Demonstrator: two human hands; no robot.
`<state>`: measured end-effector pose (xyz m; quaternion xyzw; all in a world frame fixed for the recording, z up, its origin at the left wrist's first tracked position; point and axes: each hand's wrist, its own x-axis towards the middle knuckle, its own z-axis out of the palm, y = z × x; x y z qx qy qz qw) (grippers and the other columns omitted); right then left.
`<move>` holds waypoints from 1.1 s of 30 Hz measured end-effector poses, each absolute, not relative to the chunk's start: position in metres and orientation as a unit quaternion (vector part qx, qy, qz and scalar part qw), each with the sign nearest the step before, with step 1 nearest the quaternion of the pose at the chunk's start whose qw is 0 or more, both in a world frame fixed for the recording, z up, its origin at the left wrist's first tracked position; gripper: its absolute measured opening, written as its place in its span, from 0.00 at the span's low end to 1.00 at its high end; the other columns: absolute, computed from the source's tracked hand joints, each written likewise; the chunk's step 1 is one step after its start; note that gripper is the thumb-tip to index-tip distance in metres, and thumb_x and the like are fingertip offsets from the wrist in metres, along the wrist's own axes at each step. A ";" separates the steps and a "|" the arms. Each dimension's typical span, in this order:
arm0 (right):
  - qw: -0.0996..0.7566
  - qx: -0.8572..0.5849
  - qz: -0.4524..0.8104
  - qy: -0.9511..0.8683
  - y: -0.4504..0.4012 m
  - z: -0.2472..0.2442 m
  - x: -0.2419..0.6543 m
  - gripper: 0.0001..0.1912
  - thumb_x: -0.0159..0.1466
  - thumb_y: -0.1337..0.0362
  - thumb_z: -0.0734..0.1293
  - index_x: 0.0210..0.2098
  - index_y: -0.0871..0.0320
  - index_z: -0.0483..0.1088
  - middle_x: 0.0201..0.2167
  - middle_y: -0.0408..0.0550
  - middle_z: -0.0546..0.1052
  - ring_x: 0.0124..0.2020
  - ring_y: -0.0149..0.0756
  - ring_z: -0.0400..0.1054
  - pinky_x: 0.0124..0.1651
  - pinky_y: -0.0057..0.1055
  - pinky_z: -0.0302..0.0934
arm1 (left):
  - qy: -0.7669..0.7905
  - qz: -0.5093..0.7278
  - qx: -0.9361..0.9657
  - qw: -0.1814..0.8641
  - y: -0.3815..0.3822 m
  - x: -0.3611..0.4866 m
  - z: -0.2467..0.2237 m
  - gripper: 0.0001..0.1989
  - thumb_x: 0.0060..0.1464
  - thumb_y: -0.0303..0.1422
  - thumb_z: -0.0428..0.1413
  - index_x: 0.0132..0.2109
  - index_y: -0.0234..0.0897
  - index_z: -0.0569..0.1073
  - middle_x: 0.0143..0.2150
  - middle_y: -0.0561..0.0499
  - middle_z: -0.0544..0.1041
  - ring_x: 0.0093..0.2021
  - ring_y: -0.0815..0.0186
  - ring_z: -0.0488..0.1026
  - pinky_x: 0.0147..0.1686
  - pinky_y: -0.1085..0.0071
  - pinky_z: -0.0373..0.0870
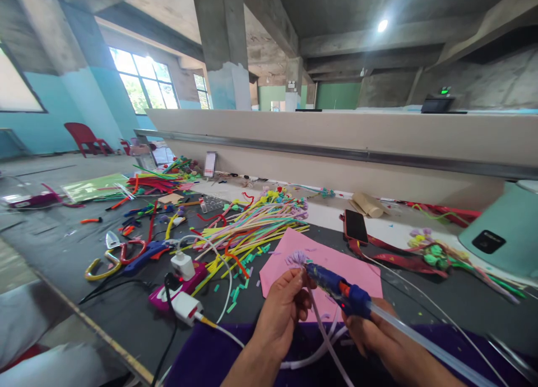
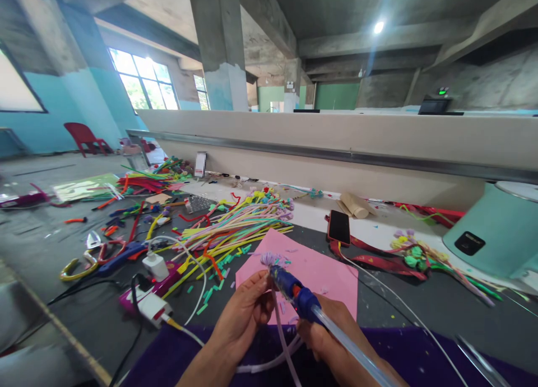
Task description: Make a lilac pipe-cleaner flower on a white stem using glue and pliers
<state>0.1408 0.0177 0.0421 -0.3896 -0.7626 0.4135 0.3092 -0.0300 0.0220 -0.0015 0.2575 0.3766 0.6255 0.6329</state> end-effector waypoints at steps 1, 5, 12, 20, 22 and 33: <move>0.308 -0.389 0.412 -0.764 0.018 0.042 0.141 0.16 0.59 0.57 0.55 0.18 0.57 0.58 0.17 0.42 0.62 0.21 0.31 0.57 0.25 0.26 0.53 | 0.378 0.625 0.253 0.634 0.022 -0.030 -0.002 0.09 0.47 0.36 0.58 0.30 0.33 0.71 0.23 0.55 0.69 0.16 0.79 0.60 0.12 0.82 0.49; 0.297 -0.395 0.426 -0.758 0.018 0.042 0.142 0.15 0.59 0.57 0.55 0.19 0.57 0.58 0.17 0.41 0.62 0.20 0.30 0.56 0.24 0.25 0.53 | 0.375 0.629 0.260 0.630 0.022 -0.031 0.000 0.08 0.48 0.35 0.57 0.30 0.33 0.71 0.21 0.56 0.68 0.16 0.79 0.60 0.12 0.83 0.49; 0.284 -0.364 0.426 -0.778 0.024 0.037 0.146 0.17 0.60 0.56 0.54 0.19 0.57 0.58 0.18 0.41 0.61 0.21 0.30 0.56 0.25 0.25 0.53 | 0.376 0.624 0.259 0.634 0.021 -0.030 0.001 0.08 0.49 0.34 0.56 0.29 0.33 0.70 0.24 0.55 0.70 0.16 0.80 0.60 0.12 0.83 0.50; 0.275 -0.374 0.437 -0.771 0.023 0.036 0.147 0.19 0.61 0.52 0.53 0.20 0.58 0.58 0.17 0.41 0.62 0.21 0.31 0.57 0.26 0.26 0.52 | 0.380 0.621 0.255 0.636 0.022 -0.031 0.000 0.07 0.50 0.34 0.55 0.30 0.33 0.70 0.25 0.55 0.70 0.16 0.80 0.60 0.12 0.83 0.50; 0.266 -0.394 0.437 -0.764 0.024 0.033 0.150 0.20 0.61 0.52 0.53 0.22 0.59 0.61 0.19 0.43 0.63 0.23 0.32 0.58 0.28 0.27 0.52 | 0.383 0.618 0.257 0.637 0.021 -0.031 0.000 0.08 0.50 0.34 0.55 0.30 0.33 0.69 0.26 0.54 0.71 0.16 0.80 0.61 0.12 0.83 0.50; 0.257 -0.406 0.445 -0.756 0.028 0.022 0.152 0.21 0.61 0.49 0.54 0.25 0.60 0.64 0.19 0.42 0.64 0.24 0.32 0.58 0.30 0.29 0.53 | 0.388 0.619 0.248 0.637 0.021 -0.032 0.000 0.08 0.50 0.34 0.55 0.30 0.33 0.69 0.25 0.55 0.71 0.16 0.81 0.61 0.12 0.84 0.50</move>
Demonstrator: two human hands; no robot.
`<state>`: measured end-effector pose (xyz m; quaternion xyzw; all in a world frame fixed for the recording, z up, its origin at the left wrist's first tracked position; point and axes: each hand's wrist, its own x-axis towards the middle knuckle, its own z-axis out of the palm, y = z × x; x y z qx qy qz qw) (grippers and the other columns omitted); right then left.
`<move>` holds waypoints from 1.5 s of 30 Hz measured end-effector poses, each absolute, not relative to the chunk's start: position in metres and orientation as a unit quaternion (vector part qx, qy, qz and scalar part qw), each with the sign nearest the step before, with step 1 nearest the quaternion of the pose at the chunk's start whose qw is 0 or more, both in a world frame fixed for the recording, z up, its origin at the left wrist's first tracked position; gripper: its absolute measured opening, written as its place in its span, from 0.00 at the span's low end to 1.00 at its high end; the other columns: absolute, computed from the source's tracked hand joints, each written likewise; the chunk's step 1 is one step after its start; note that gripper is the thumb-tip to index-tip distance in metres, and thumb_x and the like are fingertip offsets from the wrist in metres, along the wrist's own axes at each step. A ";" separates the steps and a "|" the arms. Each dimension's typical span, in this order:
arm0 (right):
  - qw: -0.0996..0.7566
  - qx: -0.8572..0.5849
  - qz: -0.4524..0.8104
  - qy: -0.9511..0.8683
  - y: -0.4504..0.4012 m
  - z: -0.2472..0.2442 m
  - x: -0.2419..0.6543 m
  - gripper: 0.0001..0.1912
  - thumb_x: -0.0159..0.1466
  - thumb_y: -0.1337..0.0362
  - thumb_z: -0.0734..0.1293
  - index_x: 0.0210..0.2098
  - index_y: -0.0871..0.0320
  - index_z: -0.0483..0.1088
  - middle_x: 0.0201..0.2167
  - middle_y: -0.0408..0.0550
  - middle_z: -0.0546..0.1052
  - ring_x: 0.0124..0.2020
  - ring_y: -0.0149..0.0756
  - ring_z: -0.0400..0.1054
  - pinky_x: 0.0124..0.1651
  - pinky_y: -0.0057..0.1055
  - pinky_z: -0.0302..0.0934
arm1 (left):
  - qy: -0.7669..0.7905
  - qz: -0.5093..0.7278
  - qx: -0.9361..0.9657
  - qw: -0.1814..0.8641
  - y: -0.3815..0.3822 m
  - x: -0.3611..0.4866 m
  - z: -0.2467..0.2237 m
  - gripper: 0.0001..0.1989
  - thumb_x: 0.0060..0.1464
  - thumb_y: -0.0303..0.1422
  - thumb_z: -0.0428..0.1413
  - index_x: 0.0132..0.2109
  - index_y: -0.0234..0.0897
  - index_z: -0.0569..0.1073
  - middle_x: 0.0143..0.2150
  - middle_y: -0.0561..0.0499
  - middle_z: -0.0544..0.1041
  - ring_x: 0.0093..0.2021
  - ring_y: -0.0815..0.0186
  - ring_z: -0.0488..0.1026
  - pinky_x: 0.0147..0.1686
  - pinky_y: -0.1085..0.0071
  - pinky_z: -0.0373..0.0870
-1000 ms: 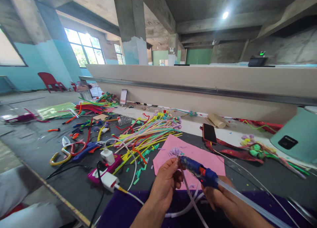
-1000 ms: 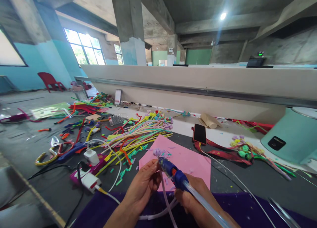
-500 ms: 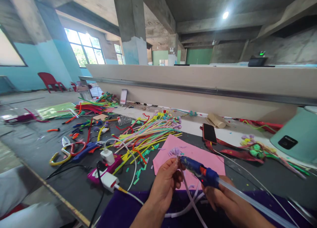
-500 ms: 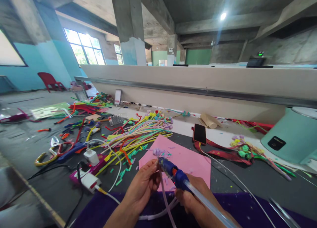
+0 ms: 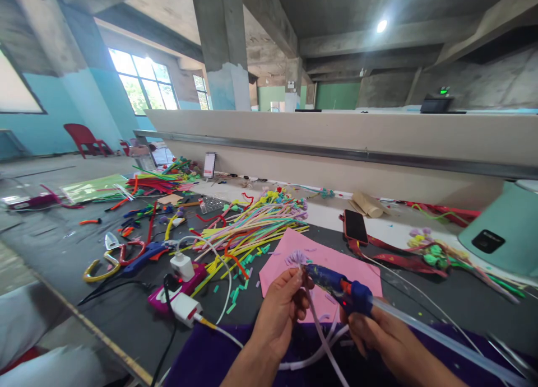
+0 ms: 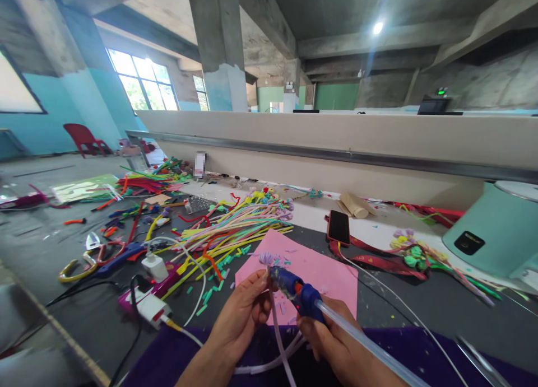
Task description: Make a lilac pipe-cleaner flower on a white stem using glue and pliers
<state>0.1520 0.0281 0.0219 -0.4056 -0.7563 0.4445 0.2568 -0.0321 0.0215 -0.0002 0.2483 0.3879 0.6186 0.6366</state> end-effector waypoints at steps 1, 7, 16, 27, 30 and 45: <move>0.261 -0.406 0.442 -0.756 0.028 0.023 0.152 0.21 0.61 0.49 0.54 0.25 0.60 0.64 0.19 0.42 0.64 0.24 0.32 0.58 0.30 0.29 0.53 | 0.388 0.617 0.249 0.638 0.021 -0.032 0.000 0.08 0.50 0.34 0.55 0.30 0.33 0.69 0.26 0.55 0.71 0.16 0.81 0.61 0.12 0.84 0.50; 0.261 -0.395 0.450 -0.757 0.029 0.020 0.153 0.22 0.62 0.49 0.53 0.27 0.60 0.65 0.19 0.42 0.64 0.24 0.32 0.58 0.29 0.28 0.52 | 0.394 0.611 0.255 0.637 0.021 -0.031 0.001 0.08 0.50 0.34 0.56 0.30 0.33 0.69 0.26 0.54 0.71 0.16 0.81 0.61 0.12 0.84 0.49; 0.259 -0.374 0.455 -0.766 0.030 0.018 0.154 0.22 0.63 0.50 0.53 0.24 0.60 0.63 0.18 0.42 0.63 0.23 0.30 0.57 0.29 0.27 0.52 | 0.398 0.611 0.244 0.639 0.022 -0.033 0.002 0.06 0.50 0.32 0.55 0.30 0.33 0.68 0.26 0.55 0.71 0.16 0.81 0.62 0.12 0.84 0.49; 0.252 -0.368 0.445 -0.777 0.029 0.026 0.154 0.23 0.63 0.51 0.52 0.22 0.60 0.61 0.18 0.42 0.63 0.23 0.30 0.57 0.29 0.27 0.51 | 0.389 0.614 0.244 0.642 0.023 -0.033 0.000 0.08 0.48 0.34 0.57 0.30 0.34 0.69 0.26 0.55 0.71 0.15 0.81 0.62 0.12 0.83 0.49; 0.254 -0.369 0.455 -0.770 0.029 0.029 0.153 0.22 0.64 0.51 0.52 0.23 0.60 0.61 0.17 0.41 0.62 0.22 0.30 0.56 0.28 0.27 0.51 | 0.385 0.614 0.252 0.642 0.022 -0.033 0.000 0.08 0.48 0.35 0.57 0.31 0.33 0.69 0.26 0.54 0.72 0.15 0.80 0.62 0.12 0.83 0.49; 0.370 -0.326 0.578 -0.650 0.047 0.017 0.155 0.23 0.62 0.49 0.56 0.40 0.63 0.68 0.26 0.47 0.71 0.17 0.26 0.60 0.22 0.26 0.50 | 0.404 0.623 0.233 0.628 0.023 -0.035 0.004 0.10 0.47 0.36 0.58 0.35 0.34 0.70 0.26 0.56 0.72 0.16 0.81 0.62 0.12 0.84 0.52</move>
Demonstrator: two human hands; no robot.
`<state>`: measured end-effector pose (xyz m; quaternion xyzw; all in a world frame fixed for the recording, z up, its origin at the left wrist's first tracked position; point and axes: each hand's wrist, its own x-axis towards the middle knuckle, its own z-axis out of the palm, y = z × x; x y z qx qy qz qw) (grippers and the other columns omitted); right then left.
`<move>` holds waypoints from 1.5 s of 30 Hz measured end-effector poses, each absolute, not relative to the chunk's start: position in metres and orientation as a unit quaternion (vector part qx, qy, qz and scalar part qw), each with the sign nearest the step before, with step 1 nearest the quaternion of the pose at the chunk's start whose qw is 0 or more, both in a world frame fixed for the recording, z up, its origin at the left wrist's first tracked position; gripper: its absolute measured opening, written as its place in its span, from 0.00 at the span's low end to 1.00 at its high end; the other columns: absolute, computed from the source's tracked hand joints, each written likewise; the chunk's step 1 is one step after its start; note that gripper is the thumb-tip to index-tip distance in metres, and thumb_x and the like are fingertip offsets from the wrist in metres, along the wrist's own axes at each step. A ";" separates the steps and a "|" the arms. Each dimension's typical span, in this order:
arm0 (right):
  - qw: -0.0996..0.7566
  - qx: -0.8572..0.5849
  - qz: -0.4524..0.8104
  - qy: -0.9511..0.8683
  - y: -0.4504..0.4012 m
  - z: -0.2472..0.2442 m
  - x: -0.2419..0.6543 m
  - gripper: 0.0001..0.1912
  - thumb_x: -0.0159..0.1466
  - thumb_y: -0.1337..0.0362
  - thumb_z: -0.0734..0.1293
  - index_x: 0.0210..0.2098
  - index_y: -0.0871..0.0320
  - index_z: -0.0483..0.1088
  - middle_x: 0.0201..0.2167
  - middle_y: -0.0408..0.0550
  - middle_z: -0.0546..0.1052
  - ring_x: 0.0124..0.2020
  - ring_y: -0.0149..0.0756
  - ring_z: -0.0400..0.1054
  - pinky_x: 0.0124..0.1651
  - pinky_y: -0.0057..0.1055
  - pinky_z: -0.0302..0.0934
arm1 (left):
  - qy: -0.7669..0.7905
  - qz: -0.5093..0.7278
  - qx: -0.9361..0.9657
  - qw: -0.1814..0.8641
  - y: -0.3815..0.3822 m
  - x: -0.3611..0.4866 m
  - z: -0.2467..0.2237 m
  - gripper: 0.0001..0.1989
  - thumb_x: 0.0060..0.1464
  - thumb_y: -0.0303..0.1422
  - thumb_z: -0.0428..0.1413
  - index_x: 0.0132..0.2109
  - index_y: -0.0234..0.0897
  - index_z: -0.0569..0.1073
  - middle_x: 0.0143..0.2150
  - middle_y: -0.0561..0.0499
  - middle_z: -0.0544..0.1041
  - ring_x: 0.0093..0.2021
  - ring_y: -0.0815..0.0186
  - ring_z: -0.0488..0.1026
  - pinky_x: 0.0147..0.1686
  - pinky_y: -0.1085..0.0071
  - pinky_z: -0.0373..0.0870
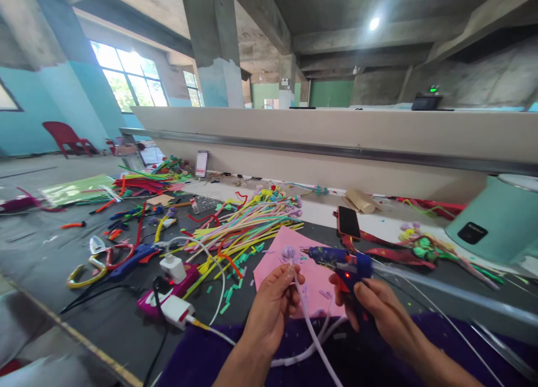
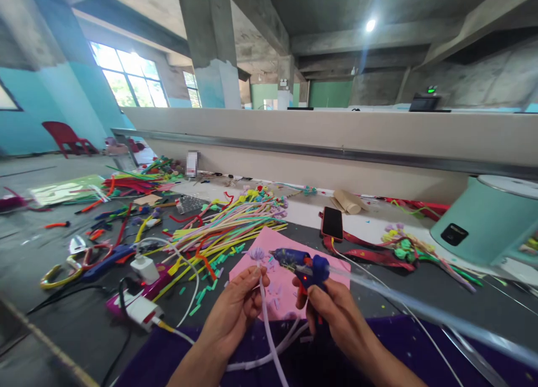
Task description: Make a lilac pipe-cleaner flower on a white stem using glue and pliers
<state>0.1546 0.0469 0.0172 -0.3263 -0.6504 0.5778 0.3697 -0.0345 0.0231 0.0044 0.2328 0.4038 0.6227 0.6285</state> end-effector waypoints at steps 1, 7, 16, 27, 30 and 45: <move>0.378 -0.321 0.598 -0.629 0.050 0.018 0.154 0.23 0.62 0.49 0.56 0.41 0.63 0.68 0.28 0.48 0.72 0.16 0.25 0.60 0.21 0.25 0.50 | 0.407 0.621 0.230 0.629 0.023 -0.034 0.005 0.10 0.46 0.36 0.58 0.34 0.34 0.70 0.26 0.56 0.72 0.16 0.81 0.62 0.12 0.84 0.52; 0.405 -0.330 0.684 -0.510 0.067 0.016 0.155 0.26 0.62 0.46 0.55 0.42 0.63 0.68 0.32 0.51 0.74 0.14 0.22 0.57 0.15 0.21 0.45 | 0.404 0.615 0.231 0.636 0.023 -0.035 0.007 0.11 0.44 0.35 0.60 0.34 0.34 0.71 0.26 0.55 0.73 0.15 0.81 0.62 0.13 0.84 0.53; 0.383 -0.305 0.722 -0.490 0.068 0.011 0.154 0.20 0.52 0.58 0.69 0.41 0.62 0.66 0.33 0.49 0.73 0.25 0.28 0.64 0.22 0.22 0.56 | 0.403 0.567 0.288 0.658 0.017 -0.023 0.013 0.10 0.43 0.35 0.60 0.30 0.33 0.71 0.23 0.54 0.73 0.15 0.78 0.63 0.13 0.83 0.57; 0.351 -0.325 0.734 -0.482 0.064 0.019 0.166 0.20 0.54 0.70 0.66 0.47 0.59 0.65 0.34 0.48 0.75 0.28 0.28 0.68 0.30 0.23 0.60 | 0.399 0.563 0.279 0.668 0.016 -0.027 0.012 0.09 0.45 0.36 0.60 0.31 0.34 0.71 0.22 0.54 0.73 0.16 0.78 0.63 0.13 0.83 0.56; 0.379 -0.351 0.713 -0.474 0.061 0.018 0.178 0.21 0.53 0.72 0.66 0.47 0.58 0.66 0.39 0.49 0.75 0.35 0.31 0.69 0.35 0.25 0.61 | 0.397 0.560 0.277 0.672 0.015 -0.026 0.014 0.09 0.44 0.36 0.60 0.31 0.34 0.71 0.23 0.54 0.73 0.16 0.78 0.63 0.13 0.83 0.56; 0.351 -0.471 0.421 -0.691 0.098 -0.017 0.201 0.25 0.58 0.66 0.60 0.55 0.58 0.59 0.45 0.47 0.71 0.37 0.34 0.67 0.38 0.28 0.61 | 0.394 0.562 0.307 0.660 0.017 -0.026 0.013 0.07 0.47 0.34 0.58 0.32 0.34 0.72 0.25 0.55 0.74 0.16 0.79 0.64 0.13 0.84 0.57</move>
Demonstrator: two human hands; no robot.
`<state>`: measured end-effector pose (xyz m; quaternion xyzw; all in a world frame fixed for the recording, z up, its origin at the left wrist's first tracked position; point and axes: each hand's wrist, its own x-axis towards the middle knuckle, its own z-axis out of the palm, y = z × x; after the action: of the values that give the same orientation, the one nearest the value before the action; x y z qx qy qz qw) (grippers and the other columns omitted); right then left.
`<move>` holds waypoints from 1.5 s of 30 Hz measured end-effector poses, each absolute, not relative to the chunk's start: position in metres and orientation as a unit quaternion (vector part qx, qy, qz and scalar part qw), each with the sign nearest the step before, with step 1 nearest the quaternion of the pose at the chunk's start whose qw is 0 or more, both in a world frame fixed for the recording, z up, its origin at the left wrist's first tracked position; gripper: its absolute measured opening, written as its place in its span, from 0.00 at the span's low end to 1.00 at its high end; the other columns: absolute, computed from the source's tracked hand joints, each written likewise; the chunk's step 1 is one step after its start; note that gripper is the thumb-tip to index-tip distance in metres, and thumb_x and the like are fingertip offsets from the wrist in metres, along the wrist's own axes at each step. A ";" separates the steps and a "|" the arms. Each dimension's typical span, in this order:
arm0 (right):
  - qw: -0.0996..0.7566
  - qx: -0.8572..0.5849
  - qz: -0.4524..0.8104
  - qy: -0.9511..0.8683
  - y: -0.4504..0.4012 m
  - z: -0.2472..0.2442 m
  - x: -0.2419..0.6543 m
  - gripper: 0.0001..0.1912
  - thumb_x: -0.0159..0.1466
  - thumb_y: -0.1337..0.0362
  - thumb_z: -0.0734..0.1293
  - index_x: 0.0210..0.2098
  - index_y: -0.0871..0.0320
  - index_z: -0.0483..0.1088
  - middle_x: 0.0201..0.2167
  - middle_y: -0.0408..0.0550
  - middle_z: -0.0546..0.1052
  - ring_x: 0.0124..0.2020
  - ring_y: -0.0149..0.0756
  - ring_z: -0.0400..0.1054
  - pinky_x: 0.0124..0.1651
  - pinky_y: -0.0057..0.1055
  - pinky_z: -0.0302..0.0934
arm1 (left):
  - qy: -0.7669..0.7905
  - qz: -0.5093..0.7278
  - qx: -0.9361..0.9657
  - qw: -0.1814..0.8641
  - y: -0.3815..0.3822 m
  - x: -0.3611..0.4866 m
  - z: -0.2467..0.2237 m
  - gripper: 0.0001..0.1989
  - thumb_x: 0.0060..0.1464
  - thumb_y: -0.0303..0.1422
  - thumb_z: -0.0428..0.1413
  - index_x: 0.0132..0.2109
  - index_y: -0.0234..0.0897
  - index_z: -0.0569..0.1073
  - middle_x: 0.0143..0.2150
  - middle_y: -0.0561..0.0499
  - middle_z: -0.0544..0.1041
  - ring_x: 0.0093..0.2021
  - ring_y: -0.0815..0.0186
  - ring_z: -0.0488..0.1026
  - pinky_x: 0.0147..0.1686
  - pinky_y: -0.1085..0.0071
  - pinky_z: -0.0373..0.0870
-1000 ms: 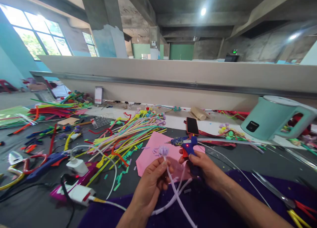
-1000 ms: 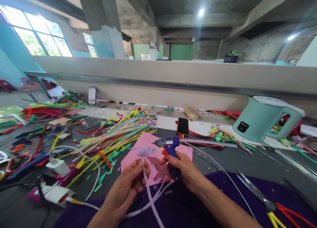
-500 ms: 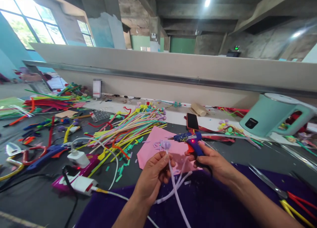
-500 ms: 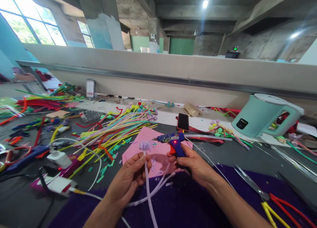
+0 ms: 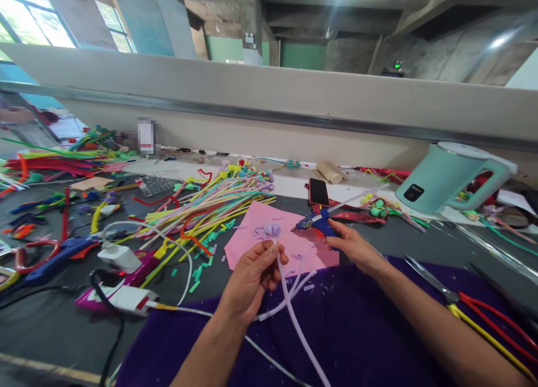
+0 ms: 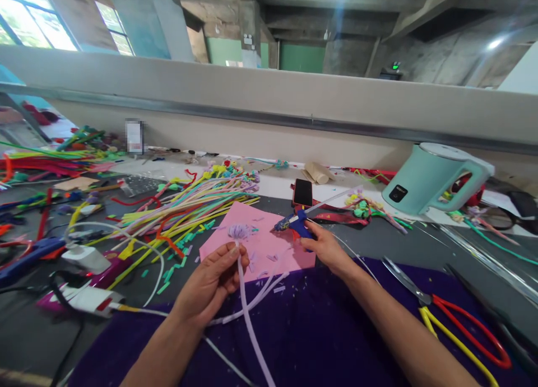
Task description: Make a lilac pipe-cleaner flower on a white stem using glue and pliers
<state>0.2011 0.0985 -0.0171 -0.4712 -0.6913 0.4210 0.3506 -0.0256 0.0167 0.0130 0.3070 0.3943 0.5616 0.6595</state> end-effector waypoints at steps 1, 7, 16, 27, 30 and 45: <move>0.345 -0.482 0.397 -0.701 0.101 -0.022 0.202 0.23 0.59 0.65 0.59 0.55 0.59 0.59 0.44 0.47 0.72 0.37 0.34 0.67 0.37 0.29 0.61 | 0.395 0.562 0.306 0.659 0.017 -0.026 0.013 0.07 0.47 0.34 0.58 0.32 0.34 0.72 0.24 0.55 0.74 0.16 0.79 0.64 0.13 0.84 0.56; 0.329 -0.529 0.267 -0.735 0.097 -0.030 0.212 0.14 0.58 0.63 0.62 0.43 0.58 0.70 0.41 0.51 0.72 0.43 0.43 0.63 0.46 0.37 0.55 | 0.410 0.549 0.287 0.670 0.016 -0.028 0.015 0.07 0.45 0.33 0.59 0.30 0.33 0.73 0.22 0.54 0.74 0.15 0.78 0.63 0.13 0.83 0.57; 0.109 -0.316 0.121 -0.935 0.074 -0.001 0.157 0.09 0.63 0.65 0.59 0.38 0.57 0.70 0.33 0.46 0.73 0.35 0.32 0.66 0.35 0.25 0.57 | 0.401 0.545 0.301 0.671 0.015 -0.031 0.017 0.05 0.48 0.32 0.57 0.31 0.34 0.72 0.23 0.53 0.75 0.14 0.79 0.63 0.12 0.84 0.55; 0.069 -0.328 0.109 -0.936 0.081 -0.007 0.133 0.04 0.58 0.69 0.62 0.30 0.62 0.68 0.28 0.49 0.72 0.29 0.34 0.65 0.29 0.26 0.54 | 0.387 0.514 0.302 0.703 0.014 -0.028 0.016 0.05 0.50 0.31 0.55 0.31 0.33 0.72 0.20 0.55 0.73 0.13 0.80 0.62 0.11 0.85 0.54; 0.116 -0.332 0.139 -0.926 0.083 0.006 0.140 0.04 0.59 0.72 0.60 0.31 0.62 0.65 0.26 0.44 0.71 0.26 0.28 0.64 0.27 0.22 0.55 | 0.360 0.509 0.262 0.737 0.016 -0.029 0.013 0.05 0.51 0.31 0.53 0.31 0.33 0.71 0.19 0.55 0.72 0.11 0.80 0.59 0.09 0.85 0.51; 0.321 -0.248 0.381 -0.831 0.086 0.054 0.175 0.03 0.56 0.70 0.66 0.28 0.61 0.73 0.26 0.44 0.72 0.29 0.30 0.66 0.33 0.26 0.59 | 0.351 0.440 0.195 0.804 0.021 -0.017 0.003 0.05 0.48 0.29 0.55 0.30 0.29 0.73 0.20 0.50 0.76 0.08 0.78 0.62 0.06 0.85 0.52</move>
<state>0.1746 0.0861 0.0542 -0.2484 -0.8308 0.3808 0.3210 -0.0170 0.0208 0.0026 0.1946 0.3507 0.4395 0.8037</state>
